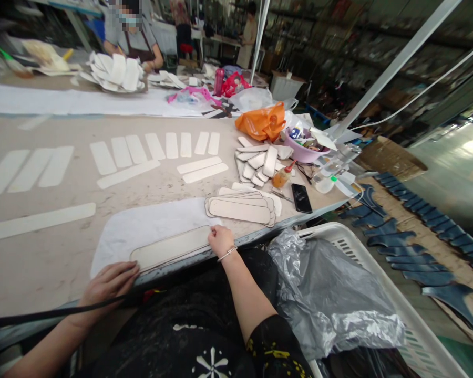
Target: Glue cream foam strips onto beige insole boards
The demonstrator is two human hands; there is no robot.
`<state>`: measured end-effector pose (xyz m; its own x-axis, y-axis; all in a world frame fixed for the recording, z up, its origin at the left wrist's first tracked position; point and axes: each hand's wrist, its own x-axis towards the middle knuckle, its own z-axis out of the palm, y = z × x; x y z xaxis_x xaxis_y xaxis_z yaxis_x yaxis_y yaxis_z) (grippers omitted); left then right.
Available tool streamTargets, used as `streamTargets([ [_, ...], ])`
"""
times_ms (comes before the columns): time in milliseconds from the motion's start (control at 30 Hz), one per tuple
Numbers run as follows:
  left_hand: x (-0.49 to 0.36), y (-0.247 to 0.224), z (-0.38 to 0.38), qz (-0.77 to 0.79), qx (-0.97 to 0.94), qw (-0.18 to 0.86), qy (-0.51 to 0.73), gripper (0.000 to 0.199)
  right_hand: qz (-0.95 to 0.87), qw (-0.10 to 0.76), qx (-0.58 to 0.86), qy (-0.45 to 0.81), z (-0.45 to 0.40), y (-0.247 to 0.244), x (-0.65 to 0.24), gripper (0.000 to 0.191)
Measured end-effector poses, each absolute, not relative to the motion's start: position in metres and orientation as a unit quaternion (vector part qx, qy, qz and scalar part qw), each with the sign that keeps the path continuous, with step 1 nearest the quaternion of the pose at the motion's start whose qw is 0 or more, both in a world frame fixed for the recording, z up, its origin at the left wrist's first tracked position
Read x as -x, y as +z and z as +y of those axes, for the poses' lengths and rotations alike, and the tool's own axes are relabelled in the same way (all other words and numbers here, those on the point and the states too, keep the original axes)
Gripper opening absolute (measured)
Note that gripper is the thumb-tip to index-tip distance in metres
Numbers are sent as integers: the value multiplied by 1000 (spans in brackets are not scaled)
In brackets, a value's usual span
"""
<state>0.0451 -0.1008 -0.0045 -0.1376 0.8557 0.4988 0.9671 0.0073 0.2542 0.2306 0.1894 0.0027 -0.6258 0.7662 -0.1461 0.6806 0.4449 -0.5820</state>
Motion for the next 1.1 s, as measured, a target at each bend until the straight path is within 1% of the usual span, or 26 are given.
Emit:
streamTargets([
  [267,-44,-10,-105,-707,648,99,-263,25,-843,81,428,315,190,1,-230,23],
  [500,-37,-20,-110,-690,675,123,-229,30,-841,88,432,314,190,2,-230,22],
  [867,-45,-9,-101,-704,651,123,-258,25,-840,92,434,314,190,-2,-229,23],
  [1100,-46,-10,-101,-704,647,122,-265,26,-841,107,423,321,190,0,-235,25],
])
